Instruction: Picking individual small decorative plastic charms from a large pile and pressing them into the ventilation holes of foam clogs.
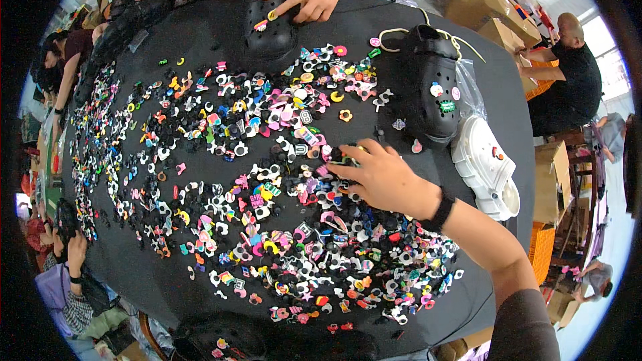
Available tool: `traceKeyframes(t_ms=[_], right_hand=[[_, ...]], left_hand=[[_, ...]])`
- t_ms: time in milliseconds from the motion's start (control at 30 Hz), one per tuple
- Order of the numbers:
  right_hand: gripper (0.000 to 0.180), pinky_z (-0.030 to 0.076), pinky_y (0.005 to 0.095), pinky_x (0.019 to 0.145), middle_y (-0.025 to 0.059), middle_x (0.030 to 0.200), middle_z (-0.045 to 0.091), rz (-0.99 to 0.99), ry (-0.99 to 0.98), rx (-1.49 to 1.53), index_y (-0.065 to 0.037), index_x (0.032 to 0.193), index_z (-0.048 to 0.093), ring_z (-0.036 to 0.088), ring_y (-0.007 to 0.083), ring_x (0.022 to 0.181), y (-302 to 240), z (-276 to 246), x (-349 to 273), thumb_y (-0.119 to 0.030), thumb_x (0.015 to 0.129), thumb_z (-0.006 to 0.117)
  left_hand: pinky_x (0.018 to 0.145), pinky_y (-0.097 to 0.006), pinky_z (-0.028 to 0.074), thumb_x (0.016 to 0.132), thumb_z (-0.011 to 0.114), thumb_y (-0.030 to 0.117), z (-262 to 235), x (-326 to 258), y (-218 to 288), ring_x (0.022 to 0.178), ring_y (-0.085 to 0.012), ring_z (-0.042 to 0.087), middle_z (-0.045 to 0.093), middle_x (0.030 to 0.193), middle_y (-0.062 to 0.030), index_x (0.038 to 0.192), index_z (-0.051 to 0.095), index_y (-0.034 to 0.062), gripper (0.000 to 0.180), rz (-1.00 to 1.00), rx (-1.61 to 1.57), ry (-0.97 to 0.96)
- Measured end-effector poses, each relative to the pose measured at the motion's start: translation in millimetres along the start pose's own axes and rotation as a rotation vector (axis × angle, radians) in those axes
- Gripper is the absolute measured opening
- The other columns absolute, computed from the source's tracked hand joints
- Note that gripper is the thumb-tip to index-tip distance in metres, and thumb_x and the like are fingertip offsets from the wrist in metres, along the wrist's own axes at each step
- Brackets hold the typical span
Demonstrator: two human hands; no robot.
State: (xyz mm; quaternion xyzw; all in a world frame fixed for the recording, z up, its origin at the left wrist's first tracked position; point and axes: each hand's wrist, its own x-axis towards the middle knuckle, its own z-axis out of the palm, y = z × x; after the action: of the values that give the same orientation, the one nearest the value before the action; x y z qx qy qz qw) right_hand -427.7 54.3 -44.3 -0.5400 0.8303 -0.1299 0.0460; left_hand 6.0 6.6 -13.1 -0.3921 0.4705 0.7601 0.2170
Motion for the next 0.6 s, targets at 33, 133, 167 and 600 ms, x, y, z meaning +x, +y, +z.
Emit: traceKeyframes(t_ms=[33,133,167,600], right_hand=[[0.037,0.050,0.0425,0.080,0.0096,0.119,0.053,-0.009,-0.090,-0.023,-0.023,0.113,0.062,0.050,0.0289,0.107,-1,-10,-4,-0.021,0.076,0.065],[0.029,0.051,0.0370,0.076,0.0087,0.112,0.055,-0.016,-0.291,-0.043,-0.017,0.101,0.064,0.056,0.0272,0.099,1,-51,-4,-0.010,0.073,0.062],[0.026,0.050,0.0350,0.074,0.0070,0.107,0.056,-0.019,-0.398,-0.043,-0.014,0.095,0.064,0.058,0.0263,0.096,5,-62,0,-0.005,0.071,0.062],[0.049,0.045,0.0408,0.088,0.0218,0.108,0.056,0.279,0.283,-0.095,0.003,0.124,0.044,0.056,0.0374,0.101,128,23,66,0.000,0.076,0.052]], left_hand=[[0.081,-0.033,0.053,0.078,0.068,-0.005,1,1,8,0.099,-0.0193,0.058,0.057,0.118,-0.0121,0.121,0.052,-0.0022,0.046,-0.005,0.000,0.003],[0.079,-0.032,0.053,0.079,0.068,-0.001,3,1,25,0.101,-0.0190,0.058,0.057,0.119,-0.0113,0.123,0.052,-0.0009,0.047,0.209,0.217,-0.026],[0.077,-0.030,0.053,0.079,0.069,0.002,2,2,21,0.099,-0.0177,0.058,0.058,0.118,-0.0107,0.123,0.051,-0.0008,0.047,0.234,0.233,-0.046],[0.067,-0.026,0.050,0.077,0.072,0.004,4,-4,18,0.081,-0.0122,0.059,0.063,0.103,-0.0073,0.114,0.058,-0.0009,0.039,-0.029,0.016,0.011]])
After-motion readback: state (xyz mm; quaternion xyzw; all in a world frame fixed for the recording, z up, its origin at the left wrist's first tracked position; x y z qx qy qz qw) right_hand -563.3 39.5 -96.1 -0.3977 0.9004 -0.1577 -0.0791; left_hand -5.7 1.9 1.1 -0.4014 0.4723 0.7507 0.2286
